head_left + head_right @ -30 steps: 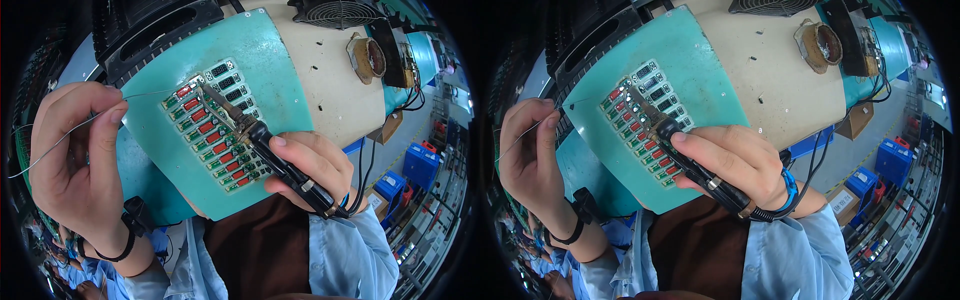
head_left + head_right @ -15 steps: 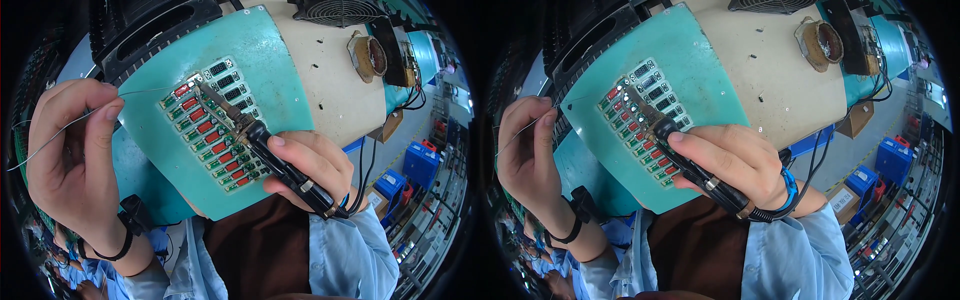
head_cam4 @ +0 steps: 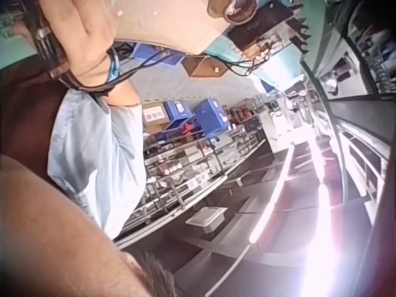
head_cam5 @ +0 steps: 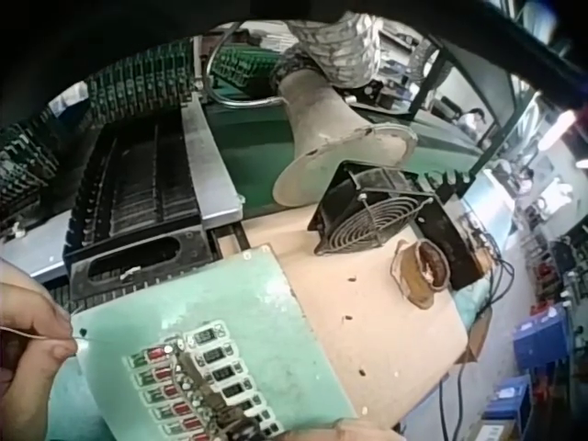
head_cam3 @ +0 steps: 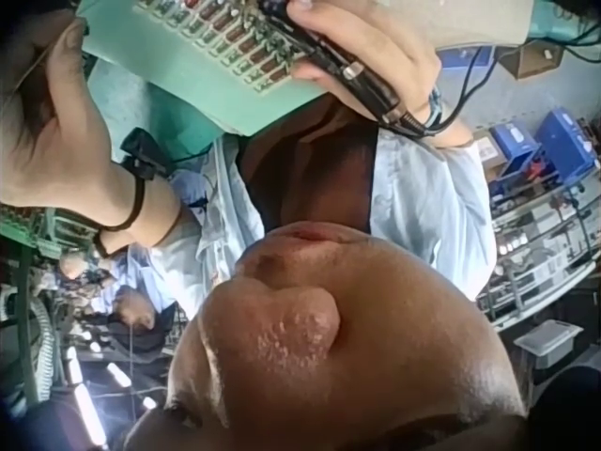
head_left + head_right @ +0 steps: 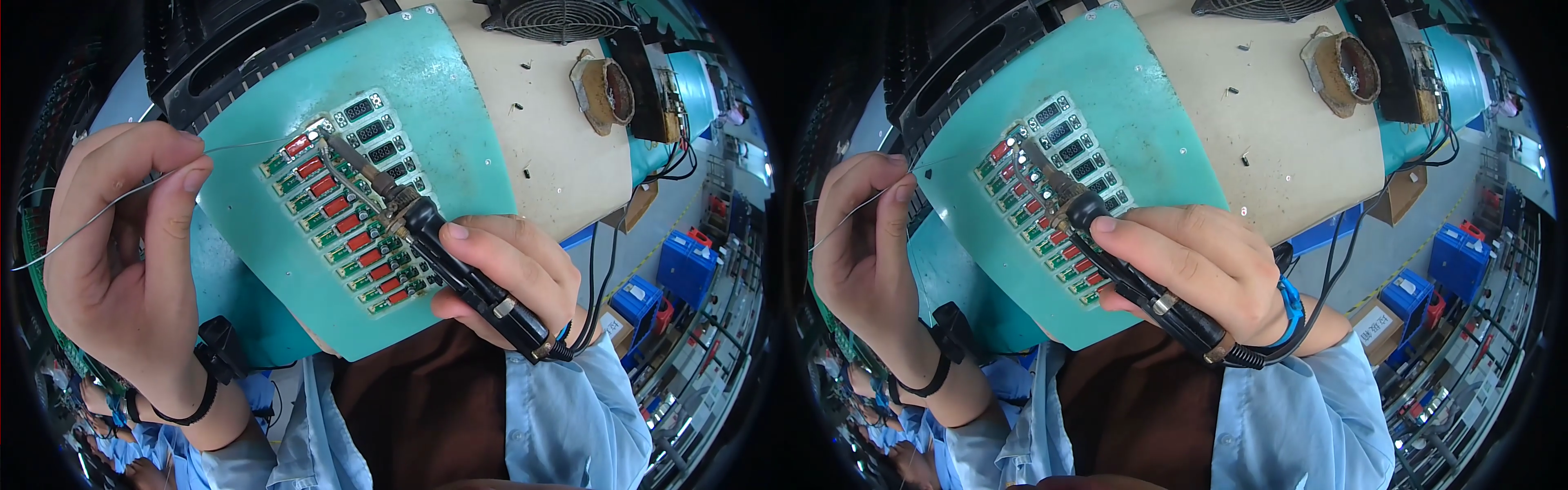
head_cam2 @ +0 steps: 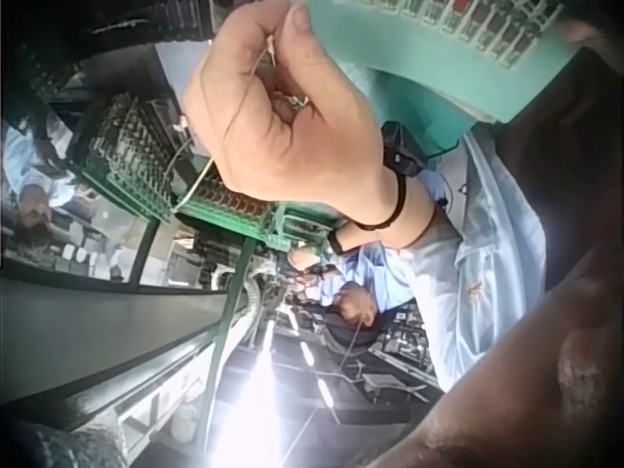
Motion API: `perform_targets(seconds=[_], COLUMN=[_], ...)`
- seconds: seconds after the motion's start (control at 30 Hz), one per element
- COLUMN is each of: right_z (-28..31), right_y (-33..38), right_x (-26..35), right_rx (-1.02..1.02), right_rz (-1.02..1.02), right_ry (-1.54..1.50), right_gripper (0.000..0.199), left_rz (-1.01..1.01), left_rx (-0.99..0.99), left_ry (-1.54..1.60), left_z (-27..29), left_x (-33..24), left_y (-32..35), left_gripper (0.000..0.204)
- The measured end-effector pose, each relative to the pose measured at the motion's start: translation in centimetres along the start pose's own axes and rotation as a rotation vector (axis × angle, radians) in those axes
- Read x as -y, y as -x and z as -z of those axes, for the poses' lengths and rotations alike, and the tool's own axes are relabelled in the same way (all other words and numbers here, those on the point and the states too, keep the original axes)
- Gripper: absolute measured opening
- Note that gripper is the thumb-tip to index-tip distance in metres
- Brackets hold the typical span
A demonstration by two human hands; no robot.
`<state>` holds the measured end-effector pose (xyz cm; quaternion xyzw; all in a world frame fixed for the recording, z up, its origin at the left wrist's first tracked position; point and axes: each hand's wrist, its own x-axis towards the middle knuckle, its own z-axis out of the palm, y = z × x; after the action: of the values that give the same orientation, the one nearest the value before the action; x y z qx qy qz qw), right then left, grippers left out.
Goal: The person solders components onto a circuit board using a soldering iron and wire before placing a board into a fixture. They press components into the board by hand, close and open a cover on the fixture, and then remove the board to stack it in a rack.
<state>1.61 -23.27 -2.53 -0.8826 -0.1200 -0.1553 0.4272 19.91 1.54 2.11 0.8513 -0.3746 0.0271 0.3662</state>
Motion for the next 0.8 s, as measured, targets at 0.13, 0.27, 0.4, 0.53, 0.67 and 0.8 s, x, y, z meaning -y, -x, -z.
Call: perform_targets(seconds=[0.13, 0.27, 0.4, 0.53, 0.67, 0.8], right_z=[0.1, 0.1, 0.1, 0.5, 1.2, 1.4], right_y=[0.0, -0.1, 0.1, 0.4, 0.8, 1.1], right_x=[0.2, 0.2, 0.2, 0.5, 1.1, 1.5], right_rx=[-0.005, -0.001, -0.006, -0.014, 0.009, 0.034], right_rz=[-0.004, -0.004, 0.000, 0.016, 0.034, 0.002], right_ry=[-0.001, 0.016, 0.018, 0.015, 0.019, 0.024], right_gripper=[0.057, 0.057, 0.057, 0.057, 0.055, 0.054], left_rz=[-0.016, -0.002, -0.016, -0.001, 0.038, 0.013], left_rx=[0.018, -0.004, -0.026, -0.049, -0.036, -0.003], left_ry=[0.044, 0.054, 0.002, 0.011, 0.004, -0.002], left_z=[0.0, -0.1, 0.1, 0.2, 0.4, 0.2], left_x=[-0.1, 0.0, -0.1, -0.3, -0.6, -0.6], left_y=[-0.1, 0.0, 0.3, 0.7, 1.3, 1.3], left_gripper=[0.013, 0.014, 0.013, 0.012, 0.012, 0.012])
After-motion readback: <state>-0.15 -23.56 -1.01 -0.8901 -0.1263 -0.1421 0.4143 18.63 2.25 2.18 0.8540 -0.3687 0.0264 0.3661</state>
